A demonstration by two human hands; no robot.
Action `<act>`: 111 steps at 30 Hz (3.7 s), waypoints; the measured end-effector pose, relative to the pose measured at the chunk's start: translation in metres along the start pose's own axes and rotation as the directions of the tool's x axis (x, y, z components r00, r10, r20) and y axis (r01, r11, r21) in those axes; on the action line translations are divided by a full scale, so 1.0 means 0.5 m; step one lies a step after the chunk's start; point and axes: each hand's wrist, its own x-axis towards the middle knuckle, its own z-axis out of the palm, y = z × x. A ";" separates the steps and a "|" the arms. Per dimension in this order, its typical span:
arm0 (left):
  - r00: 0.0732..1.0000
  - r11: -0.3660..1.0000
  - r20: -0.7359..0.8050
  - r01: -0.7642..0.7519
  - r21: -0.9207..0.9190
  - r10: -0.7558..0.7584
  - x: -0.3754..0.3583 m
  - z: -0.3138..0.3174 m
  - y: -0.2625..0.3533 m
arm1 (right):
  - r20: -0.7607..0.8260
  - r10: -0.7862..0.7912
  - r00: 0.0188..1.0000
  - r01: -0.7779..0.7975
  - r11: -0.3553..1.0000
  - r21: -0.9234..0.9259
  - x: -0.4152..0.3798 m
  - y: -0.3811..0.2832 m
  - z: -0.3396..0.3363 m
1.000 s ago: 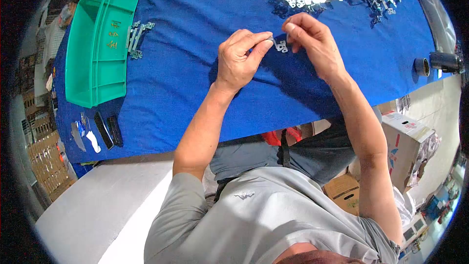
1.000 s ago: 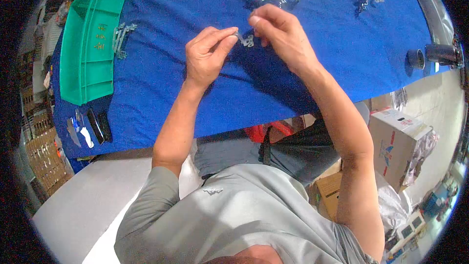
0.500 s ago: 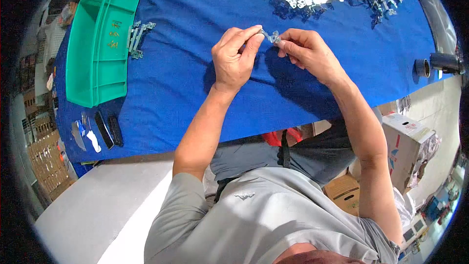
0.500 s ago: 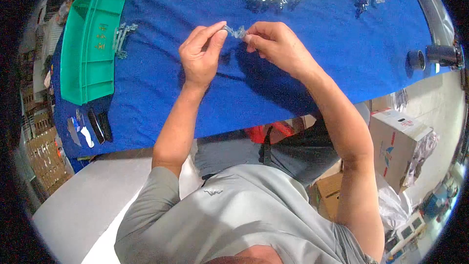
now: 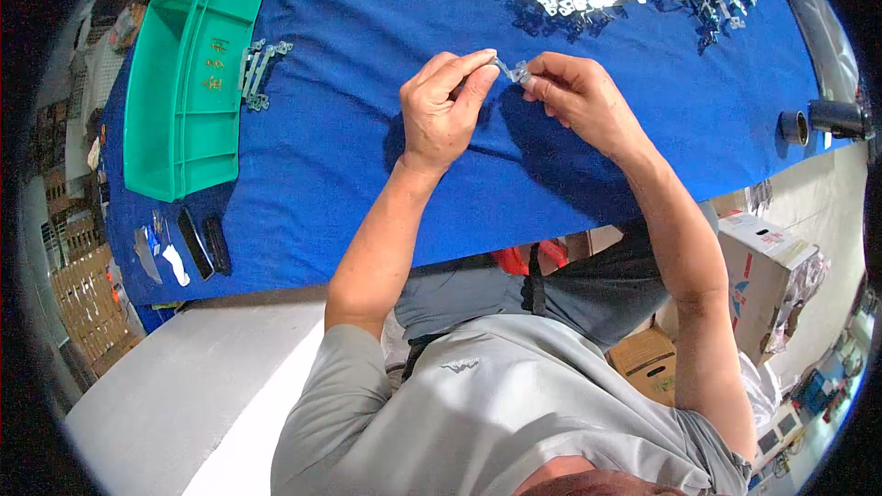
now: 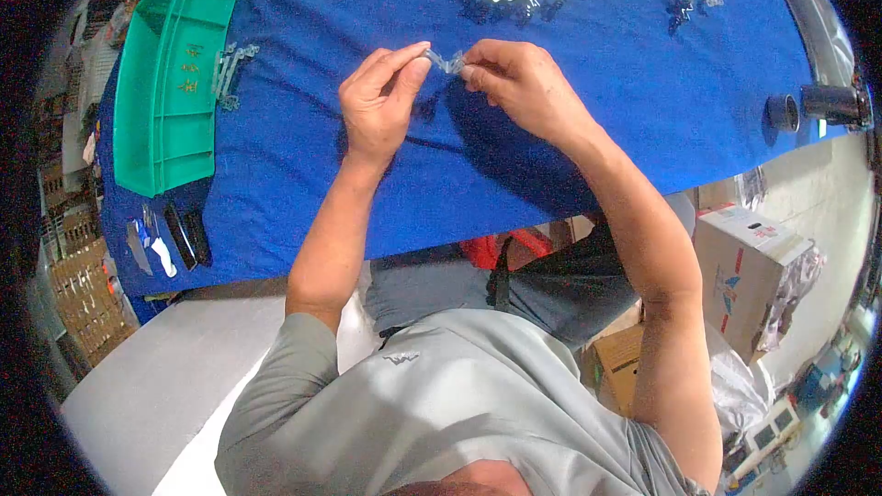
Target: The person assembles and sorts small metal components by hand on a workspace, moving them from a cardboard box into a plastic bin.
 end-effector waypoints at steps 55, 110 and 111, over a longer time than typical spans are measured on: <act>0.997 0.998 -0.064 0.051 -0.030 -0.053 -0.001 0.002 0.000 | 0.000 -0.022 1.000 0.022 0.995 0.093 0.002 0.008 0.009; 0.998 0.993 -0.016 -0.060 0.101 0.062 0.000 0.016 0.006 | -0.090 -0.164 0.982 0.163 0.986 -0.018 0.006 0.027 0.023; 0.998 0.992 -0.008 -0.068 0.108 0.070 0.001 0.015 0.007 | -0.138 -0.226 0.964 0.213 0.971 -0.106 0.007 0.028 0.024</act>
